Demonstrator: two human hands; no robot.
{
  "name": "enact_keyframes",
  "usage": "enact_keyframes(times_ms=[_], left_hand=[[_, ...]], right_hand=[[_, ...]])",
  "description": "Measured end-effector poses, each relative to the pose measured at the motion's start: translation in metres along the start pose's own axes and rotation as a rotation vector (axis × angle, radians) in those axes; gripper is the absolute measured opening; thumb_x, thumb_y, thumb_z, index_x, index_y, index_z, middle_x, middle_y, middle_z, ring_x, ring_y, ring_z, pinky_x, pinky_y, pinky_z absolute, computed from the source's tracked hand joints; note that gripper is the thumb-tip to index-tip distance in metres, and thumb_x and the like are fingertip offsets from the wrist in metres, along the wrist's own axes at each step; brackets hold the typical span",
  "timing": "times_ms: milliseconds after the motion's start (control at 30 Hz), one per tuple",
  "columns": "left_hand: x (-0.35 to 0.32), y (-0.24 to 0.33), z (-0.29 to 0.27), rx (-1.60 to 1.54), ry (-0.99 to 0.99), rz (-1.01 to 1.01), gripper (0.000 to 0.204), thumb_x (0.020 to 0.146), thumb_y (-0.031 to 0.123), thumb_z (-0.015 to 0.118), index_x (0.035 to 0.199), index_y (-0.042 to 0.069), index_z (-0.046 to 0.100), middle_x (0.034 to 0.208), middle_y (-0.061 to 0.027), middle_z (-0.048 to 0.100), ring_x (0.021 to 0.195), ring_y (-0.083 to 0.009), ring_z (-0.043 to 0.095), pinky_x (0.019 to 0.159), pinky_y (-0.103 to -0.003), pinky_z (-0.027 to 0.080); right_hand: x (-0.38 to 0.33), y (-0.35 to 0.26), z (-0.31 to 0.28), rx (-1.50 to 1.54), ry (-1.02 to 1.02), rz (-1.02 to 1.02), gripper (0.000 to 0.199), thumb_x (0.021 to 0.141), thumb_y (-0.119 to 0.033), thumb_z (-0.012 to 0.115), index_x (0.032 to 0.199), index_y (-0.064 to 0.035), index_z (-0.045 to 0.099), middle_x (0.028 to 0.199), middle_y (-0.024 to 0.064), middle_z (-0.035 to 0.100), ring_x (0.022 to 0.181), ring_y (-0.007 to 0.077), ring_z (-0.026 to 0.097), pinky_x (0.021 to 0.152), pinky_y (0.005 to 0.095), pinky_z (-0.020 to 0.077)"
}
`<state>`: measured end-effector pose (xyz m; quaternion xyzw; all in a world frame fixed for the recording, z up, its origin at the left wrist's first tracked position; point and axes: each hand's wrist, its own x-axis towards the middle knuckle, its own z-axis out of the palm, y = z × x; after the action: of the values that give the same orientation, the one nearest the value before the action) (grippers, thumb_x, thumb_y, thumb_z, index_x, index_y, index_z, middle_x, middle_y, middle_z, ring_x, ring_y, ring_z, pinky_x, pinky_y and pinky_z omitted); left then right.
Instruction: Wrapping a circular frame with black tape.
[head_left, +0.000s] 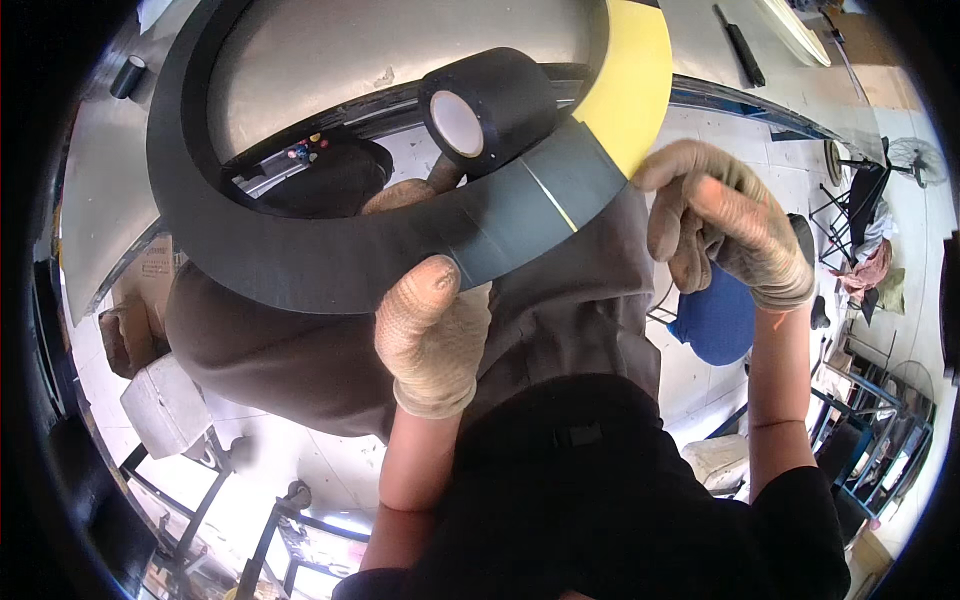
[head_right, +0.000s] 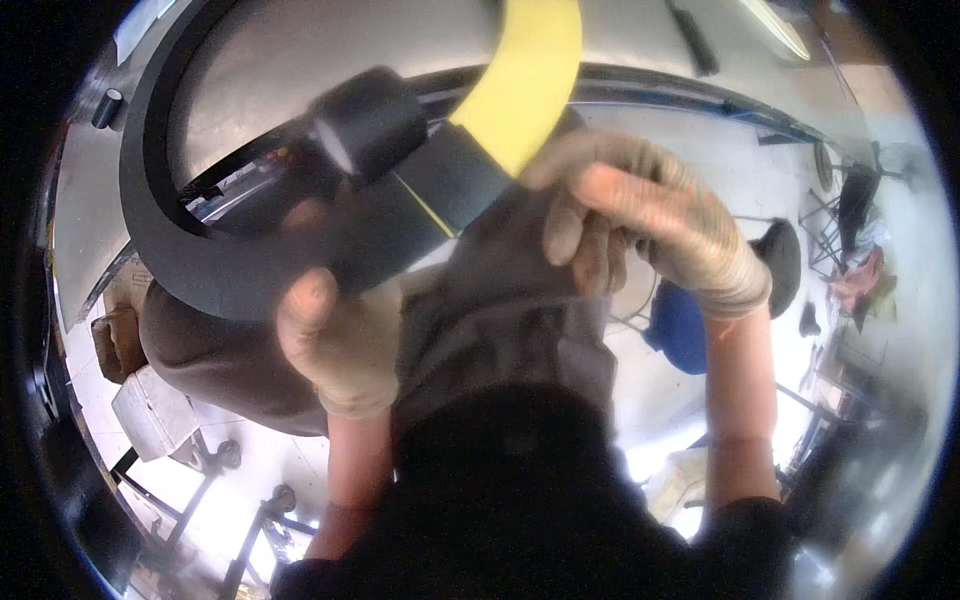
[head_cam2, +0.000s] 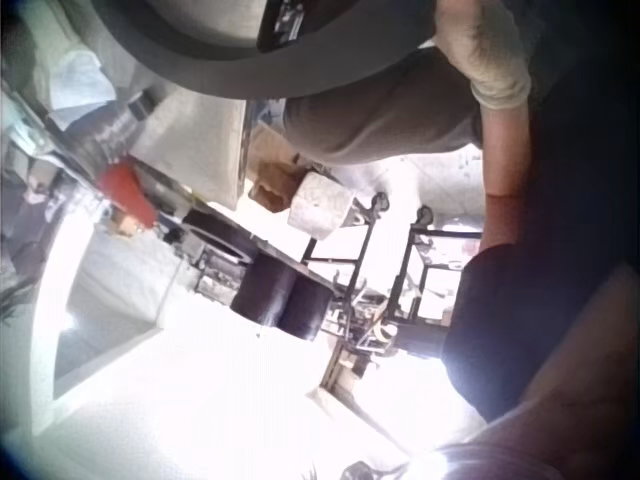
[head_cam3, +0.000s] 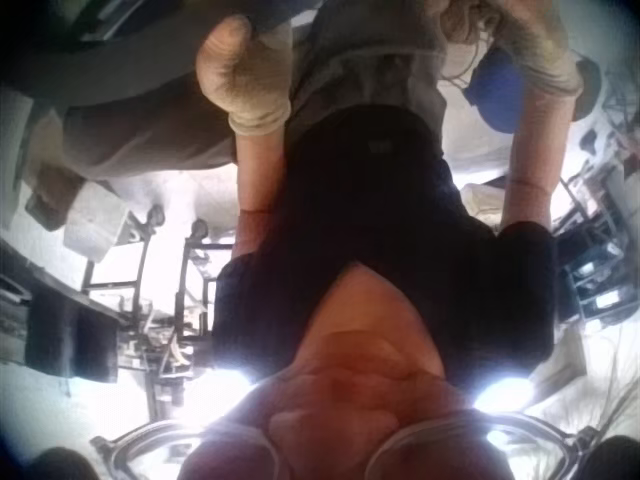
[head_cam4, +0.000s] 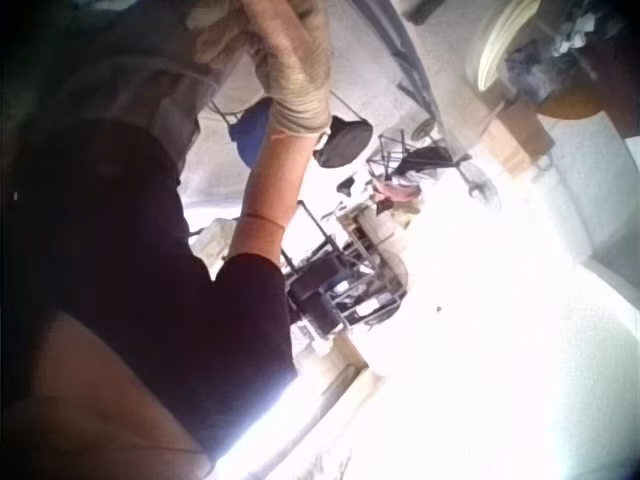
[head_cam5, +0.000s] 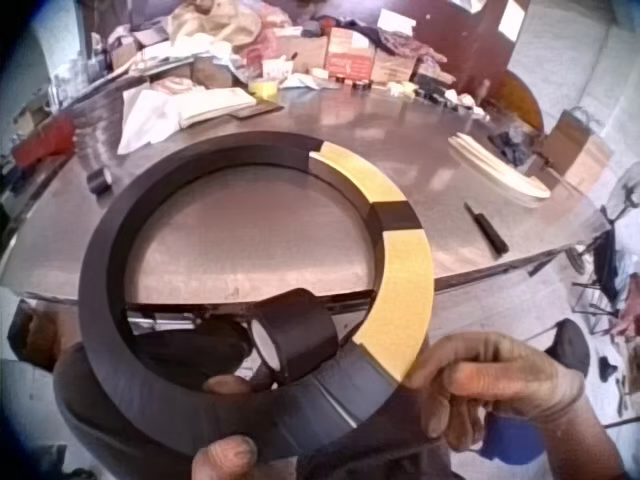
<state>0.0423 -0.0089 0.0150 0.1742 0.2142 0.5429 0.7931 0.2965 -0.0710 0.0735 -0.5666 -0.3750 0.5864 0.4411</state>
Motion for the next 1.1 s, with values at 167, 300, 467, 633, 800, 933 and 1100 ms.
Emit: enact_keyframes(times_ms=[167,300,467,633,800,933,1100], left_hand=[[-0.005,0.021,-0.023,0.052,-0.047,0.029,0.066,0.076,0.022,0.080,0.133,0.002,0.052,0.126,-0.0192,0.061,0.123,-0.0289,0.058,0.110,-0.043,0.044],[-0.009,0.032,-0.032,0.063,-0.059,0.049,0.066,0.081,0.026,0.077,0.138,0.004,0.051,0.136,-0.0208,0.058,0.125,-0.0319,0.057,0.111,-0.046,0.044],[-0.010,0.018,-0.026,0.193,-0.033,0.143,0.070,0.082,0.028,0.081,0.139,0.004,0.048,0.146,-0.0185,0.048,0.135,-0.0300,0.049,0.117,-0.045,0.040],[-0.008,0.015,-0.024,0.219,-0.082,0.166,0.073,0.079,0.033,0.087,0.136,0.006,0.051,0.158,-0.0238,0.035,0.147,-0.0408,0.036,0.118,-0.055,0.035],[-0.002,0.015,-0.029,0.281,-0.060,0.189,0.079,0.076,0.038,0.088,0.138,0.008,0.050,0.161,-0.0246,0.031,0.151,-0.0424,0.025,0.123,-0.054,0.022],[-0.006,0.019,-0.027,0.316,-0.023,0.149,0.081,0.076,0.038,0.088,0.140,0.009,0.048,0.158,-0.0239,0.036,0.148,-0.0382,0.031,0.123,-0.051,0.024],[-0.020,0.018,-0.017,-0.005,0.000,-0.040,0.079,0.079,0.036,0.085,0.144,0.016,0.045,0.158,-0.0220,0.035,0.142,-0.0324,0.040,0.120,-0.049,0.031]], right_hand=[[0.014,-0.052,0.071,0.173,-0.095,0.113,0.056,0.103,-0.040,0.056,0.128,0.0093,0.059,0.092,0.0205,0.072,0.064,0.0193,0.074,0.046,0.0190,0.0556],[0.062,-0.050,0.101,0.555,-0.404,0.502,0.049,0.105,-0.032,0.052,0.133,0.0096,0.056,0.103,0.0248,0.072,0.072,0.0216,0.074,0.054,0.0194,0.0573],[0.042,-0.047,0.106,0.059,-0.341,-0.402,0.044,0.107,-0.029,0.050,0.130,0.0087,0.057,0.092,0.0201,0.073,0.064,0.0144,0.069,0.051,0.0186,0.0535],[-0.048,-0.070,0.112,0.189,-0.274,0.486,0.042,0.103,-0.038,0.060,0.117,0.0014,0.062,0.070,0.0088,0.069,0.052,0.0074,0.061,0.044,0.0196,0.0430],[0.016,0.047,0.104,-0.031,-0.234,0.455,0.053,0.092,-0.039,0.076,0.122,0.0032,0.062,0.089,0.0130,0.074,0.082,0.0156,0.074,0.075,0.0303,0.0627],[0.105,0.129,0.065,-0.235,-0.167,-0.687,0.043,0.097,-0.016,0.069,0.134,0.0039,0.057,0.115,0.0112,0.073,0.096,0.0247,0.073,0.086,0.0321,0.0596],[0.117,0.120,0.035,-0.130,-0.167,-0.587,0.041,0.097,-0.021,0.069,0.127,0.0056,0.061,0.110,0.0153,0.073,0.091,0.0253,0.074,0.082,0.0323,0.0603]])
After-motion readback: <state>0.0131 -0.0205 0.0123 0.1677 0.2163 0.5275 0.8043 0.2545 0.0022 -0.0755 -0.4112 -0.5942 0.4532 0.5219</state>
